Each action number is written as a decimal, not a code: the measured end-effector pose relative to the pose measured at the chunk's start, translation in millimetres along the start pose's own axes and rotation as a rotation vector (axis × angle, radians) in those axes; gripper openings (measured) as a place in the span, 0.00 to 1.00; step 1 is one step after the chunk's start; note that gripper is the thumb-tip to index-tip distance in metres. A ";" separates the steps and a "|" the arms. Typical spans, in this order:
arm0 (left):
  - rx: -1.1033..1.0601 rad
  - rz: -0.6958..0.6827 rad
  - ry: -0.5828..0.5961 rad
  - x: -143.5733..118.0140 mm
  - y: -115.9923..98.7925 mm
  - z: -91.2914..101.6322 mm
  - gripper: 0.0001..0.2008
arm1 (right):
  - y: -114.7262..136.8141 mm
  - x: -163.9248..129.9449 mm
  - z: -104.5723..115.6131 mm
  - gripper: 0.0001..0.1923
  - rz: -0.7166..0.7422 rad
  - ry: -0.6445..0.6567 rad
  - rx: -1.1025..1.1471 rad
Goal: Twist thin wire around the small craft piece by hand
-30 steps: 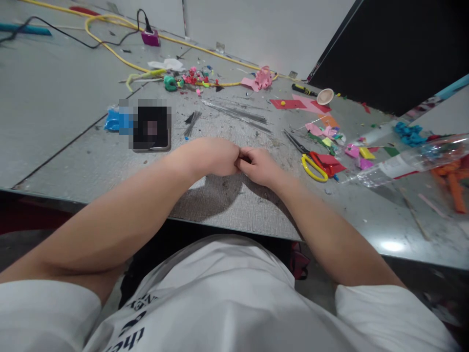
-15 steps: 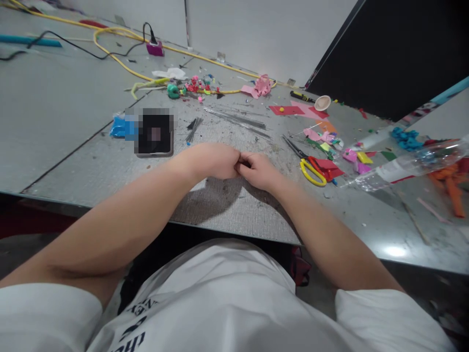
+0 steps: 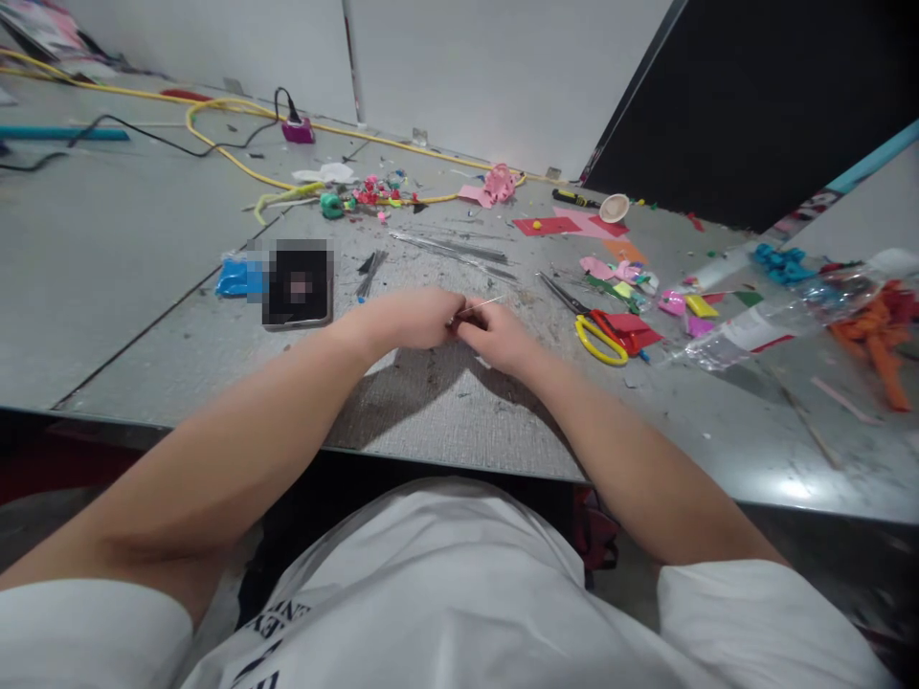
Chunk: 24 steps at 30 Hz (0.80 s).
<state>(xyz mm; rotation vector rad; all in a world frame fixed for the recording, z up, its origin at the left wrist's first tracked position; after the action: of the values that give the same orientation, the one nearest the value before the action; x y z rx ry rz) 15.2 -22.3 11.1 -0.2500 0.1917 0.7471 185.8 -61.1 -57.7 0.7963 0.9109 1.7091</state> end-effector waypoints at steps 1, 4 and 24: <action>-0.011 -0.008 -0.028 1.3 1.5 -0.7 0.18 | 0.5 -0.4 0.0 0.13 0.004 -0.003 0.044; -0.051 -0.066 -0.108 4.3 4.7 -1.4 0.18 | 4.4 -1.9 0.0 0.16 -0.002 -0.017 0.098; -0.185 -0.136 -0.179 9.2 5.9 -1.5 0.13 | 1.2 4.4 1.2 0.17 -0.020 -0.250 -0.040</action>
<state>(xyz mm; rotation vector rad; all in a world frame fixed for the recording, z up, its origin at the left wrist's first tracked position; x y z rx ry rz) 17.6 -12.7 6.3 -0.3661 -0.0648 0.6480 185.0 -56.9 -55.7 0.9464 0.7091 1.5643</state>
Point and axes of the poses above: each hand's wrist, its own x-axis towards the middle knuckle, its own z-axis out of the back of the hand, y = z × x, the point moved 1 cm from there along x, towards the middle knuckle, and after that the axes turned 4 degrees about y, right-handed, at the moved point
